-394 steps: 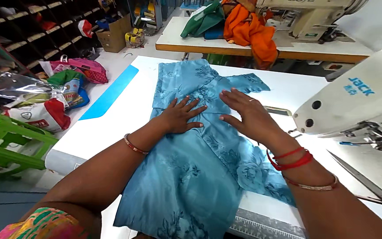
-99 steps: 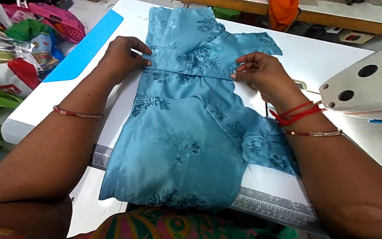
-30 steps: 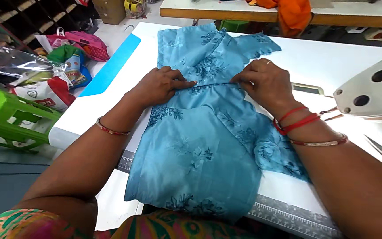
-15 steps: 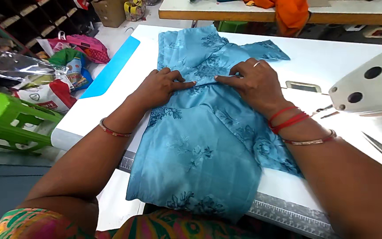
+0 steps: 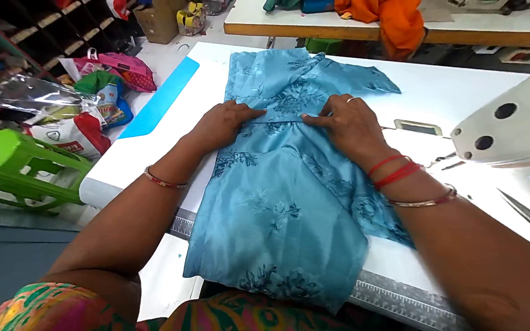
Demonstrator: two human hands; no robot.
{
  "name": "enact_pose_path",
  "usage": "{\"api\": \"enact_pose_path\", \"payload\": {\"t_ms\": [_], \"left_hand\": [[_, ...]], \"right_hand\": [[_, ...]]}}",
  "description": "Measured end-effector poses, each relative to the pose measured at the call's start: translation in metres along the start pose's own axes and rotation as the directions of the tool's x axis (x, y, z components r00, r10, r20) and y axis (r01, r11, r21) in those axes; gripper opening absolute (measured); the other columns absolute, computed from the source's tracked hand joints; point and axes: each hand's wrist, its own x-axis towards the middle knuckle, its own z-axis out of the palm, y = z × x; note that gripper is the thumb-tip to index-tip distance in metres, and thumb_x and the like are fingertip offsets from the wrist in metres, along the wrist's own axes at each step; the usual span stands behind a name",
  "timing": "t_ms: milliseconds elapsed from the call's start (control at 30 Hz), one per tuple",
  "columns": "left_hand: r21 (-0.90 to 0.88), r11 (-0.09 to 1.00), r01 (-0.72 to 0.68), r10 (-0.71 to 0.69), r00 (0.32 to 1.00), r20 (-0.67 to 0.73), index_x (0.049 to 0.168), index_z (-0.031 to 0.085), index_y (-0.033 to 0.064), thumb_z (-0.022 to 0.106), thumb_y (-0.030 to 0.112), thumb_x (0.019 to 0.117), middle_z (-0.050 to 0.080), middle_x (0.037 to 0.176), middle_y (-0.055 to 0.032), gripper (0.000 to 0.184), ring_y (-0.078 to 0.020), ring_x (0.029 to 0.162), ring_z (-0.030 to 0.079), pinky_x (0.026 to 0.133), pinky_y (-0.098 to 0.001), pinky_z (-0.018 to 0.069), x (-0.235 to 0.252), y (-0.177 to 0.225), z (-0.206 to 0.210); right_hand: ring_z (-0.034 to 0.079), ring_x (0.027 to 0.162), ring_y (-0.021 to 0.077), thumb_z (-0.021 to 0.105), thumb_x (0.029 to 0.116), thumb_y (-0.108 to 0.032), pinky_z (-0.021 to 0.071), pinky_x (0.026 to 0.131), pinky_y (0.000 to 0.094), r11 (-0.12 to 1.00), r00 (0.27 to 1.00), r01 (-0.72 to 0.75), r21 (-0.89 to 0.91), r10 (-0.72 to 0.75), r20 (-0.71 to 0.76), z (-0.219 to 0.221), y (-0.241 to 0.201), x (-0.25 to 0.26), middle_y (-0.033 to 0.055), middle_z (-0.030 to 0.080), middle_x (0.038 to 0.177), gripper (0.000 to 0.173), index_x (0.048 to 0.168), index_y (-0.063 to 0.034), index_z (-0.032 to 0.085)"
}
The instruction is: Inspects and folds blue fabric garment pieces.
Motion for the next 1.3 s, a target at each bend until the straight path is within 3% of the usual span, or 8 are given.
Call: {"api": "enact_pose_path", "payload": {"t_ms": [167,267,367,633,800,1033,1167,1300], "left_hand": [[-0.486,0.861,0.150,-0.189,0.981,-0.033,0.142,0.051,0.0019,0.047,0.005,0.1052,0.069,0.124,-0.0123,0.038,-0.0138,0.109,0.067,0.097,-0.0325,0.0531,-0.013,-0.025,-0.018],[-0.305,0.837,0.454,-0.503,0.858,-0.101,0.129,0.064,-0.0005,0.059,0.023,0.1043,0.067,0.121,-0.0194,0.034,-0.0301,0.109,0.066,0.094,-0.0485,0.0525,-0.014,-0.026,-0.022],[-0.158,0.726,0.670,-0.684,0.726,-0.068,0.114,0.072,-0.0007,0.070,0.046,0.0952,0.060,0.128,-0.0277,0.050,-0.0471,0.127,0.051,0.101,-0.0666,0.0392,-0.010,-0.014,-0.022],[-0.234,0.645,0.727,-0.730,0.677,0.093,0.090,0.071,-0.0038,0.066,0.040,0.0996,0.066,0.099,-0.0258,0.045,-0.0444,0.104,0.060,0.089,-0.0664,0.0435,0.001,-0.002,-0.019],[-0.219,0.628,0.747,-0.749,0.656,0.093,0.111,0.074,0.0015,0.069,0.041,0.0973,0.061,0.126,-0.0283,0.043,-0.0480,0.125,0.050,0.098,-0.0684,0.0382,0.000,0.000,-0.022],[-0.220,0.653,0.724,-0.730,0.680,0.068,0.106,0.073,-0.0015,0.070,0.040,0.0971,0.058,0.128,-0.0321,0.043,-0.0542,0.129,0.044,0.099,-0.0770,0.0309,0.000,-0.007,-0.019],[-0.261,0.649,0.715,-0.731,0.681,0.049,0.102,0.072,-0.0024,0.074,0.039,0.0945,0.058,0.125,-0.0336,0.042,-0.0555,0.126,0.044,0.098,-0.0776,0.0303,-0.005,-0.020,-0.017],[-0.264,0.643,0.719,-0.736,0.675,0.044,0.100,0.072,-0.0017,0.074,0.038,0.0945,0.059,0.121,-0.0324,0.040,-0.0551,0.125,0.045,0.098,-0.0770,0.0309,-0.006,-0.022,-0.018]], "right_hand": [[0.061,0.101,0.0490,0.054,0.0941,0.012,0.0448,0.088,0.0625,0.996,0.998,-0.022,0.086,0.016,0.064,-0.006,-0.001,-0.002,0.0266,0.065,0.104,0.041,0.119,-0.0101,0.077],[0.060,0.101,0.0500,0.055,0.0921,0.014,0.0450,0.087,0.0635,0.996,0.998,-0.011,0.090,0.005,0.065,-0.005,0.000,-0.003,0.0268,0.065,0.103,0.042,0.118,-0.0104,0.078],[0.060,0.102,0.0512,0.057,0.0912,0.015,0.0450,0.087,0.0645,0.996,0.997,-0.020,0.089,0.013,0.081,-0.006,0.000,-0.002,0.0276,0.066,0.104,0.043,0.119,-0.0100,0.078],[0.061,0.101,0.0512,0.060,0.0887,0.018,0.0454,0.086,0.0650,0.994,0.996,-0.040,0.103,0.032,0.080,-0.006,0.001,-0.002,0.0273,0.066,0.103,0.044,0.118,-0.0103,0.078],[0.062,0.099,0.0500,0.059,0.0889,0.017,0.0454,0.085,0.0641,0.997,0.999,-0.007,0.081,0.003,0.045,-0.007,0.002,-0.004,0.0263,0.067,0.100,0.044,0.116,-0.0109,0.079],[0.063,0.115,0.0447,0.052,0.0895,0.016,0.0458,0.101,0.0586,0.923,0.959,-0.274,0.270,0.242,0.146,-0.014,0.022,-0.006,0.0260,0.069,0.118,0.039,0.121,0.0024,0.071],[0.069,0.108,0.0313,0.047,0.0934,0.013,0.0524,0.094,0.0497,0.845,0.908,-0.414,0.339,0.355,0.223,-0.023,0.030,-0.010,0.0167,0.072,0.120,0.041,0.123,-0.0023,0.070],[0.068,0.107,0.0310,0.052,0.0954,0.007,0.0516,0.093,0.0499,0.854,0.917,-0.388,0.348,0.322,0.234,-0.023,0.031,-0.008,0.0162,0.072,0.119,0.034,0.123,-0.0026,0.070]]}}
